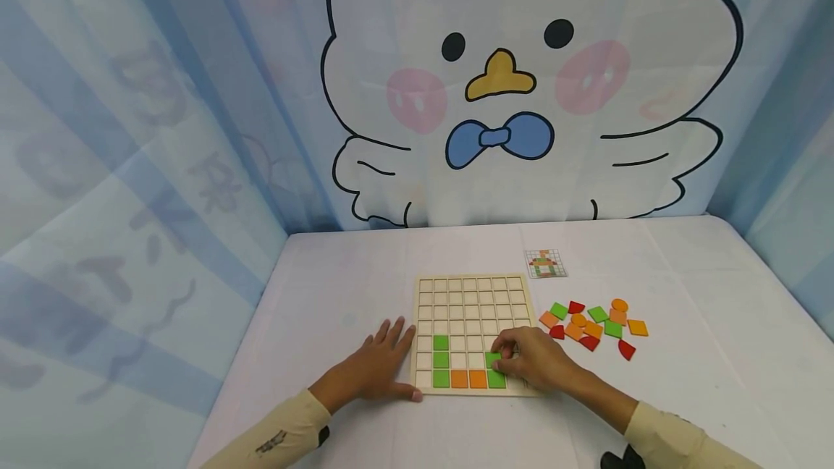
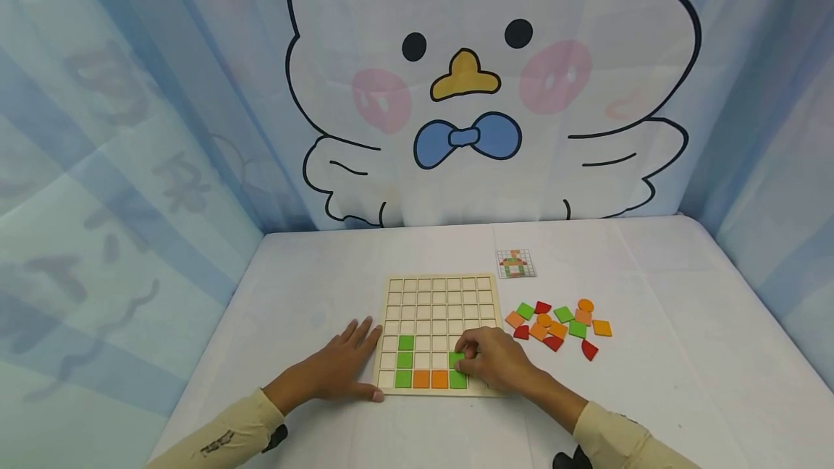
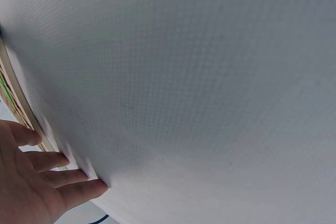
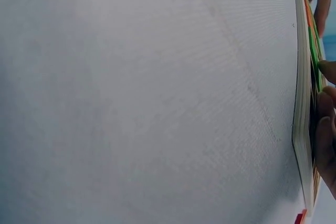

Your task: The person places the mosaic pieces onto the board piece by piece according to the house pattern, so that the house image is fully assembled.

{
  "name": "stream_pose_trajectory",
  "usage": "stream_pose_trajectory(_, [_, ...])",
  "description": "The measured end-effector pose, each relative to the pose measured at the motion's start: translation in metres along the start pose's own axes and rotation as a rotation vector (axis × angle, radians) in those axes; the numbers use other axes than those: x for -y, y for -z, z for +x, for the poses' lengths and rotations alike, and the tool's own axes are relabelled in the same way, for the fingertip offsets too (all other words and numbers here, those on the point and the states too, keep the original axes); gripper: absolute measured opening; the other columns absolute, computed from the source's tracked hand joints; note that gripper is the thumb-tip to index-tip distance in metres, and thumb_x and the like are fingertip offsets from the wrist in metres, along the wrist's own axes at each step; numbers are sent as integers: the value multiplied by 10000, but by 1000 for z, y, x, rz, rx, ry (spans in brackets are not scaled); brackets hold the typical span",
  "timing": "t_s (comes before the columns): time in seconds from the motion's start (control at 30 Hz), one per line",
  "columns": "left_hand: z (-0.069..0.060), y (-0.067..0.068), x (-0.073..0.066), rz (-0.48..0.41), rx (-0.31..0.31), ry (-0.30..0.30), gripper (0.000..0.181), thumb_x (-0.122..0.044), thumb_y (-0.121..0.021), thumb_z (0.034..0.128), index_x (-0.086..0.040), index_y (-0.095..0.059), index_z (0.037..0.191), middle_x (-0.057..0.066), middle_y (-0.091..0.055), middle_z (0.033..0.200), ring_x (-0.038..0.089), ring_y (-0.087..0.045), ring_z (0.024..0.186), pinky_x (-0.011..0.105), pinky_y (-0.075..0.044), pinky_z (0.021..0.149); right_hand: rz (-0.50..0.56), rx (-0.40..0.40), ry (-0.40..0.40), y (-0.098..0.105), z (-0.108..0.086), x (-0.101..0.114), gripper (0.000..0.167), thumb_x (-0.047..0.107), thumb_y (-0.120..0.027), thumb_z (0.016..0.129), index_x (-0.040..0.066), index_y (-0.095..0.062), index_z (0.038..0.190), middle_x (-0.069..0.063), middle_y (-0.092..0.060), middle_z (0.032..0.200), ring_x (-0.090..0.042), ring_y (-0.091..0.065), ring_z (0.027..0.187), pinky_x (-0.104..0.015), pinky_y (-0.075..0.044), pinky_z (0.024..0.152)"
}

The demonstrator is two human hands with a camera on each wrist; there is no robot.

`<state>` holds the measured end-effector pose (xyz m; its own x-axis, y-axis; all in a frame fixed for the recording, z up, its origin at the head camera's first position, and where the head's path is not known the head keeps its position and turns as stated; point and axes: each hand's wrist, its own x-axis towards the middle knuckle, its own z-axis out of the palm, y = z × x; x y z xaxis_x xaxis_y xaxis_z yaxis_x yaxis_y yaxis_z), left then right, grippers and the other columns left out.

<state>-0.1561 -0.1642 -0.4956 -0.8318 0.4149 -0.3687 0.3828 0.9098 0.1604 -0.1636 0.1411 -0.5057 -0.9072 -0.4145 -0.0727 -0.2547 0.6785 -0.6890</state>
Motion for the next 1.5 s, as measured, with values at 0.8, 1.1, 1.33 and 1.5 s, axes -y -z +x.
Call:
stream_pose_trajectory(0.8, [1,0,0,-16,2,1,1171,-794,-653,749,-120,-228,1607,176,-166,1675,429,-184,1530,601,-325,1153,88,28,89,33,-2,-22,252,288,-754,905,107,-719,1076,72,-625,849,-59,-503,605,-203,-441,535])
stream_pose_trajectory(1.1, [2,-2,1,-12,-1,4,1178,-801,-651,741,-122,-230,1607,175,-164,1675,429,-181,1530,601,-327,1151,91,-29,64,79,4,-45,291,285,-700,953,69,-708,1149,-23,-653,960,-111,-548,573,-240,-463,511])
stream_pose_trajectory(1.33, [2,-4,2,-4,-7,-7,1178,-812,-636,744,-118,-232,1606,180,-167,1673,436,-187,1526,596,-338,1147,20,-67,-39,101,9,-65,317,232,-732,926,48,-696,1182,-74,-674,1025,-145,-547,633,-242,-497,539])
stream_pose_trajectory(1.5, [2,-4,2,-4,-13,-12,1174,-812,-630,749,-118,-229,1607,180,-167,1674,436,-188,1526,595,-340,1146,-28,-65,-83,102,10,-77,325,163,-748,903,41,-680,1197,-155,-656,1112,-165,-523,677,-239,-502,569])
